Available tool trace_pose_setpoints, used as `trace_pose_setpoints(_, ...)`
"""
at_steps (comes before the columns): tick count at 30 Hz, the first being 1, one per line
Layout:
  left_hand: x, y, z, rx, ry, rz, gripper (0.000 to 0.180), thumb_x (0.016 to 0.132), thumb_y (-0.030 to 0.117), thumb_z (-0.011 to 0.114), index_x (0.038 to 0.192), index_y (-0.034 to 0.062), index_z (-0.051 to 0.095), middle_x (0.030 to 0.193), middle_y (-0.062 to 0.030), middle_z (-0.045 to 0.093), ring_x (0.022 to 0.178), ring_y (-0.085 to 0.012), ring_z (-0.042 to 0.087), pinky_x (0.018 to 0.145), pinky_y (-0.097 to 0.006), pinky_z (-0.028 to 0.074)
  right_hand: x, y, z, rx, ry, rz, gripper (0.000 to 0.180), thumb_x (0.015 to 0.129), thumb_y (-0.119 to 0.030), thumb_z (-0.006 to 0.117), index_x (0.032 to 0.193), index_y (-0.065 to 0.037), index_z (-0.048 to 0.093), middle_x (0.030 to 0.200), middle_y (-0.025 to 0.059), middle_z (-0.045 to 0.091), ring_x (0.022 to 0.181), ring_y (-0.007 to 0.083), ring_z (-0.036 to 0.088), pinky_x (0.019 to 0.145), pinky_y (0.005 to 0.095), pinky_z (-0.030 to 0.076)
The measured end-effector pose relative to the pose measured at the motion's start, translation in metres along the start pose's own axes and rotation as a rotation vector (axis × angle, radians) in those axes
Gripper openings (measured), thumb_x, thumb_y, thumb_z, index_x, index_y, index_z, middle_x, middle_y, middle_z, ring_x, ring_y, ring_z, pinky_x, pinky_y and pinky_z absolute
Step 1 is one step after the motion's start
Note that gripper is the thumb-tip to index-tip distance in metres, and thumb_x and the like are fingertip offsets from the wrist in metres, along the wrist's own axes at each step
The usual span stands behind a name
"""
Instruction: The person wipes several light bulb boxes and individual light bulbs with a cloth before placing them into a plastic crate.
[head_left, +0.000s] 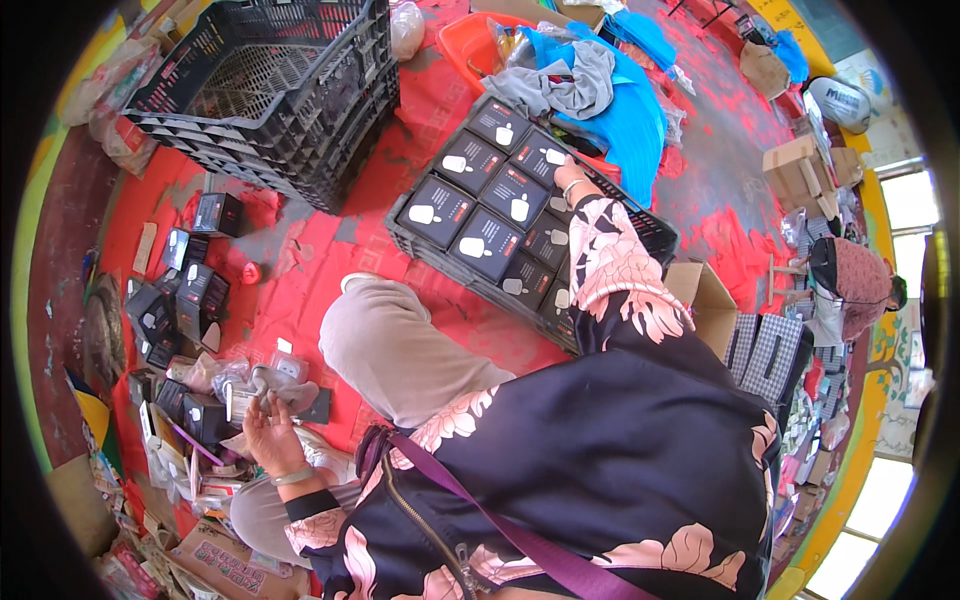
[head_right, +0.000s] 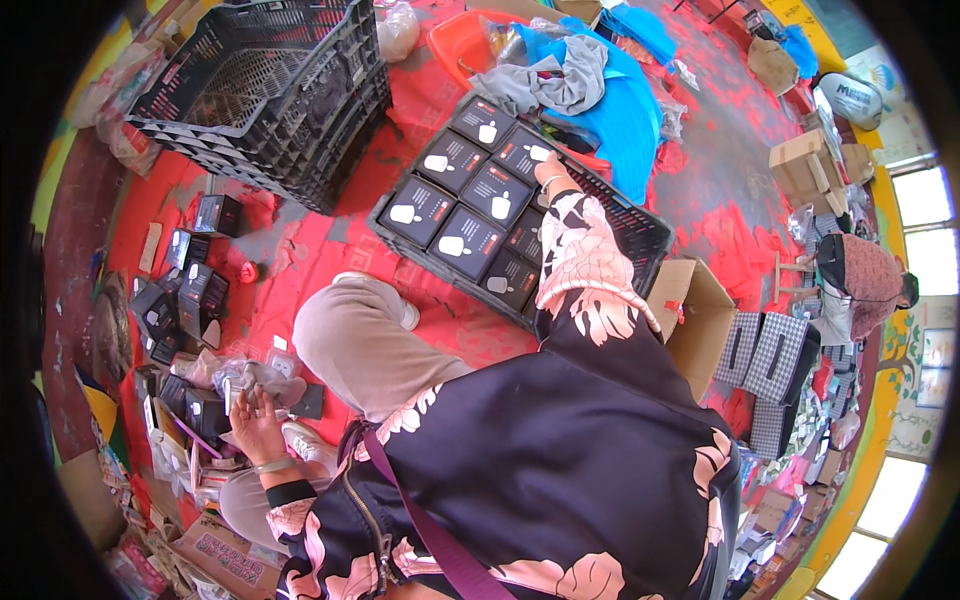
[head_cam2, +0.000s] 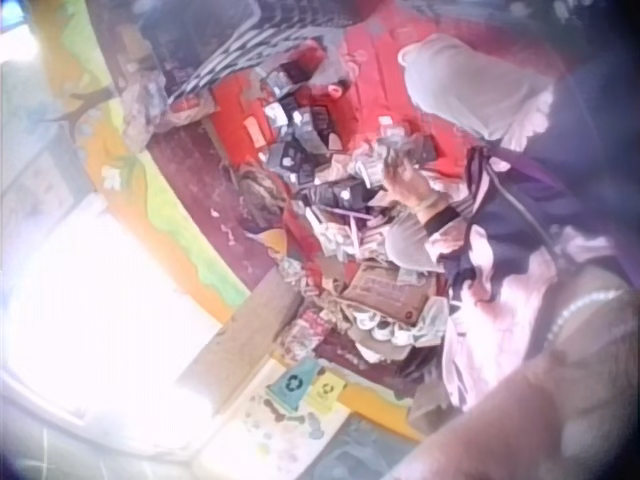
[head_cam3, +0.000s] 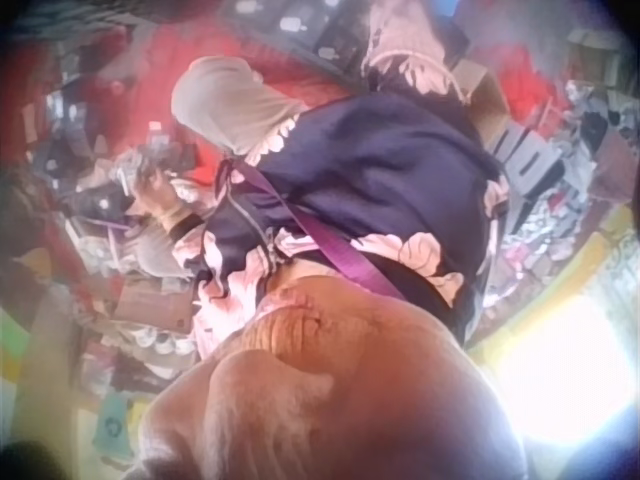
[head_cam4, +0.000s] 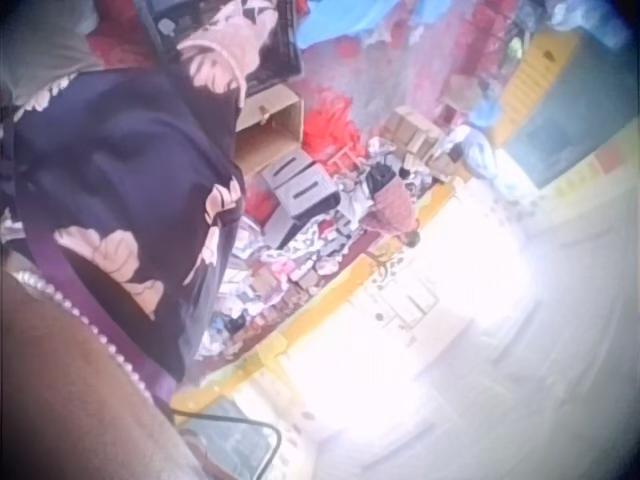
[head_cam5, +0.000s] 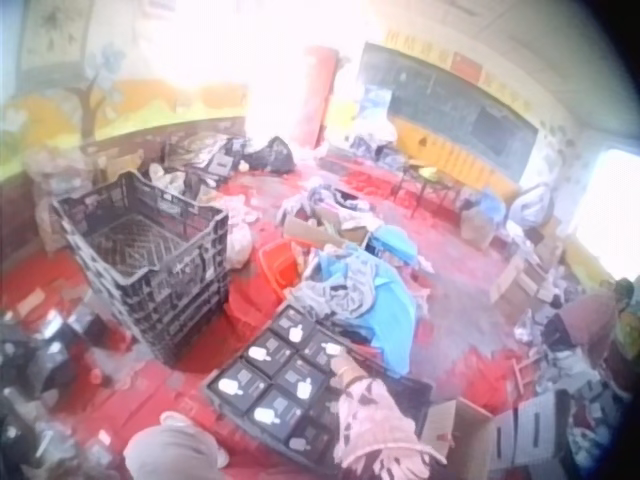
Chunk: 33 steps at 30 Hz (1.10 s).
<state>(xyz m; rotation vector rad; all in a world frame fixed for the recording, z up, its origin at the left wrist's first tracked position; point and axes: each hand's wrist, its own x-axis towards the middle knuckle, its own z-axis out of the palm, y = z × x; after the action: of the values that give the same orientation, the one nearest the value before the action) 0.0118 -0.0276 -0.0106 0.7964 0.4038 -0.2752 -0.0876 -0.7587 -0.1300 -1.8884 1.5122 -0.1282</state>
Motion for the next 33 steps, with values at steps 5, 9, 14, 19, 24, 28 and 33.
trace_pose_setpoints(5, -0.025, 0.008, 0.021, -0.072, -0.107, 0.008, 0.030, 0.091, 0.021, 0.054, 0.106, -0.0042, 0.057, 0.109, -0.0125, 0.058, 0.110, -0.0324, 0.052, 0.099, -0.042, 0.042, -0.084, -0.122, 0.000, -0.036, 0.100, -0.560, 0.051, 0.076, -0.019, 0.057, 0.124, -0.003, 0.052, 0.117, 0.0230, 0.059, 0.111, 0.0360, 0.055, 0.093, 0.0389, 0.044)
trace_pose_setpoints(9, -0.054, 0.030, 0.045, -0.099, -0.298, 0.072, 0.033, 0.092, 0.020, 0.052, 0.112, -0.0062, 0.055, 0.113, -0.0152, 0.056, 0.112, -0.0352, 0.051, 0.101, -0.044, 0.040, -0.275, -0.255, 0.036, 0.330, -0.443, -1.215, 0.051, 0.083, -0.026, 0.065, 0.124, 0.000, 0.052, 0.125, 0.0157, 0.056, 0.116, 0.0259, 0.053, 0.098, 0.0327, 0.040)
trace_pose_setpoints(14, -0.094, 0.060, 0.092, -0.222, -0.471, 0.070, 0.032, 0.092, 0.020, 0.050, 0.110, -0.0046, 0.060, 0.112, -0.0163, 0.062, 0.107, -0.0371, 0.056, 0.097, -0.046, 0.043, -0.471, -0.280, 0.084, 0.154, -1.239, -1.552, 0.078, 0.084, -0.035, 0.069, 0.144, -0.008, 0.028, 0.143, 0.0120, 0.037, 0.132, 0.0224, 0.034, 0.108, 0.0344, 0.028)
trace_pose_setpoints(19, -0.105, 0.095, 0.072, -0.261, -0.602, 0.043, 0.030, 0.093, 0.021, 0.047, 0.106, -0.0032, 0.059, 0.110, -0.0146, 0.062, 0.103, -0.0295, 0.059, 0.089, -0.039, 0.048, -0.560, -0.274, 0.117, 0.549, -2.037, -0.666, 0.065, 0.088, -0.027, 0.064, 0.140, -0.003, 0.032, 0.130, 0.0110, 0.049, 0.121, 0.0188, 0.045, 0.103, 0.0316, 0.035)
trace_pose_setpoints(24, -0.061, 0.139, 0.056, 0.154, -0.393, 0.040, 0.025, 0.093, 0.020, 0.052, 0.105, 0.0005, 0.060, 0.103, -0.0097, 0.064, 0.095, -0.0219, 0.061, 0.080, -0.032, 0.050, -0.545, -0.291, 0.150, 0.548, -1.806, -0.483, 0.043, 0.088, -0.009, 0.060, 0.128, -0.002, 0.047, 0.117, 0.0063, 0.056, 0.108, 0.0151, 0.054, 0.095, 0.0292, 0.043)
trace_pose_setpoints(28, 0.034, 0.166, 0.000, 0.800, -0.177, 0.010, 0.022, 0.088, 0.018, 0.058, 0.104, 0.0028, 0.061, 0.097, -0.0056, 0.064, 0.089, -0.0154, 0.060, 0.074, -0.028, 0.049, -0.514, -0.300, 0.170, 0.661, -1.568, -0.255, 0.033, 0.085, -0.003, 0.059, 0.117, -0.002, 0.053, 0.107, 0.0050, 0.061, 0.098, 0.0149, 0.058, 0.090, 0.0300, 0.046)
trace_pose_setpoints(33, 0.180, 0.176, -0.135, 1.145, -0.160, -0.080, 0.023, 0.084, 0.023, 0.063, 0.098, 0.0047, 0.062, 0.091, -0.0047, 0.060, 0.086, -0.0152, 0.057, 0.073, -0.028, 0.047, -0.536, -0.310, 0.155, 0.749, -1.546, -0.206, 0.033, 0.084, -0.006, 0.061, 0.116, -0.002, 0.053, 0.106, 0.0043, 0.061, 0.098, 0.0138, 0.058, 0.089, 0.0298, 0.046)
